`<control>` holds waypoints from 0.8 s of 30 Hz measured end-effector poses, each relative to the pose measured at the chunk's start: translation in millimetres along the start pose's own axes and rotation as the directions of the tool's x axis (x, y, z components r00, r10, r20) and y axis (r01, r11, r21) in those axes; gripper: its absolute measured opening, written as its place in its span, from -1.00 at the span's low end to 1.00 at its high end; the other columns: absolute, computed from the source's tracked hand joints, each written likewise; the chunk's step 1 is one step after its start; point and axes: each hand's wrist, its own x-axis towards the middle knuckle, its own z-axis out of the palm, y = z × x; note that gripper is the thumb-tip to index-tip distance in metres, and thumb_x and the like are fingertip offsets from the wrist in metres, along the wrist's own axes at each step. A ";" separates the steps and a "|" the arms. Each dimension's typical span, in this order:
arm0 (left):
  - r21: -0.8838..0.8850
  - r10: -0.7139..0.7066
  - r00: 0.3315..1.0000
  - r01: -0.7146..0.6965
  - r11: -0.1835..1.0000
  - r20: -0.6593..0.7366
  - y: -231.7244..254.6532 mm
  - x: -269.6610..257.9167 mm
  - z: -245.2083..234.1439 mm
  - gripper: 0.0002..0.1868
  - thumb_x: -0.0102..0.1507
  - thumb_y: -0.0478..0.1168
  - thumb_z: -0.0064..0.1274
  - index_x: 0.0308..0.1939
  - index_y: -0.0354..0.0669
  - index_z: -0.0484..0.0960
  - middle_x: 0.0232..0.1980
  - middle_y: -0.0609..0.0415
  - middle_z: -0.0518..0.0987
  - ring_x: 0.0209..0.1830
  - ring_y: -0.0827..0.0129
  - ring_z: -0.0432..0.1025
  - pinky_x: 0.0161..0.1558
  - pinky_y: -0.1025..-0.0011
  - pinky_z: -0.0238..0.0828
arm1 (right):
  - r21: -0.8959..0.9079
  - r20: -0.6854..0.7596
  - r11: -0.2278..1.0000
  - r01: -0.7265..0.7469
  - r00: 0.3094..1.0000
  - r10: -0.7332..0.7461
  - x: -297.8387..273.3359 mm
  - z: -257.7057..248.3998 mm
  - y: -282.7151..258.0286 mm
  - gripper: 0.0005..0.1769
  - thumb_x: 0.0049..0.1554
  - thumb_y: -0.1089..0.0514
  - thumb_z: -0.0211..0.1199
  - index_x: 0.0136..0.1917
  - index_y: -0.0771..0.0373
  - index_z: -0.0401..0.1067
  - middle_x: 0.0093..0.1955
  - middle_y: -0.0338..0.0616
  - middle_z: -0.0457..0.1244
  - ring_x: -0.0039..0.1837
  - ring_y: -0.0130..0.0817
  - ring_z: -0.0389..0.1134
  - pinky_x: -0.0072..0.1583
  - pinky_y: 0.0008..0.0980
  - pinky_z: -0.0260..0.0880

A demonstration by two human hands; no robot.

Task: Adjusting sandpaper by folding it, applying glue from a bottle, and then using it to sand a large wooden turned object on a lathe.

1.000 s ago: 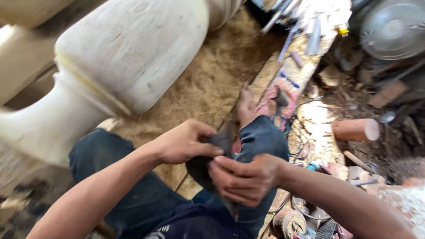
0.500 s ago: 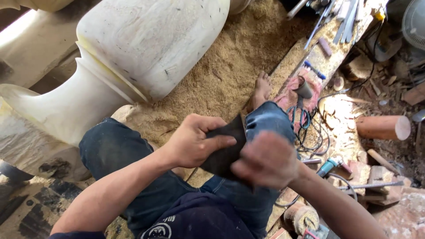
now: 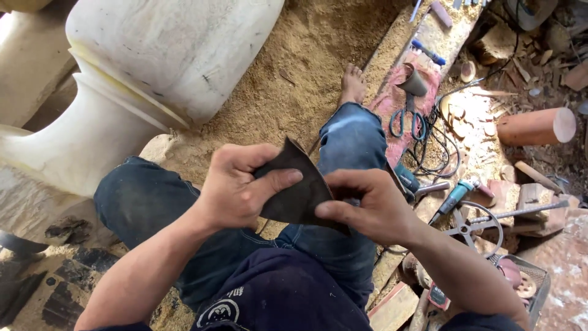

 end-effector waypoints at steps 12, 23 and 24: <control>-0.058 -0.035 0.994 0.042 0.997 0.107 -18.2 -17.7 15.6 -0.94 0.17 -0.33 0.32 -0.38 -0.15 0.74 -0.64 0.02 0.55 -0.53 0.56 0.41 -0.59 0.50 0.34 | 0.064 -0.119 0.967 0.245 0.964 -0.237 39.7 -1.0 -5.3 -0.87 0.00 0.48 0.44 -0.25 0.47 0.48 -0.37 0.01 0.25 -0.34 -0.38 0.26 -0.25 -0.45 0.39; -0.102 -0.034 0.980 0.055 0.993 0.197 -23.7 -12.2 11.6 -0.94 0.20 -0.30 0.32 -0.37 -0.15 0.74 -0.61 0.00 0.59 -0.51 0.58 0.43 -0.57 0.55 0.34 | 0.120 -0.264 0.924 0.362 0.909 -0.322 43.1 15.4 0.3 -0.82 0.04 0.50 0.34 -0.29 0.41 0.37 -0.44 -0.08 0.07 -0.42 -0.53 0.04 -0.37 -0.55 0.10; -0.104 -0.044 0.981 0.064 0.993 0.189 -23.8 -12.1 9.2 -0.93 0.19 -0.31 0.32 -0.38 -0.17 0.74 -0.61 0.00 0.59 -0.52 0.57 0.42 -0.57 0.54 0.34 | 0.082 -0.199 0.941 0.327 0.931 -0.306 44.7 12.8 -2.8 -0.86 0.04 0.48 0.34 -0.27 0.42 0.41 -0.46 -0.08 0.11 -0.43 -0.53 0.08 -0.36 -0.57 0.17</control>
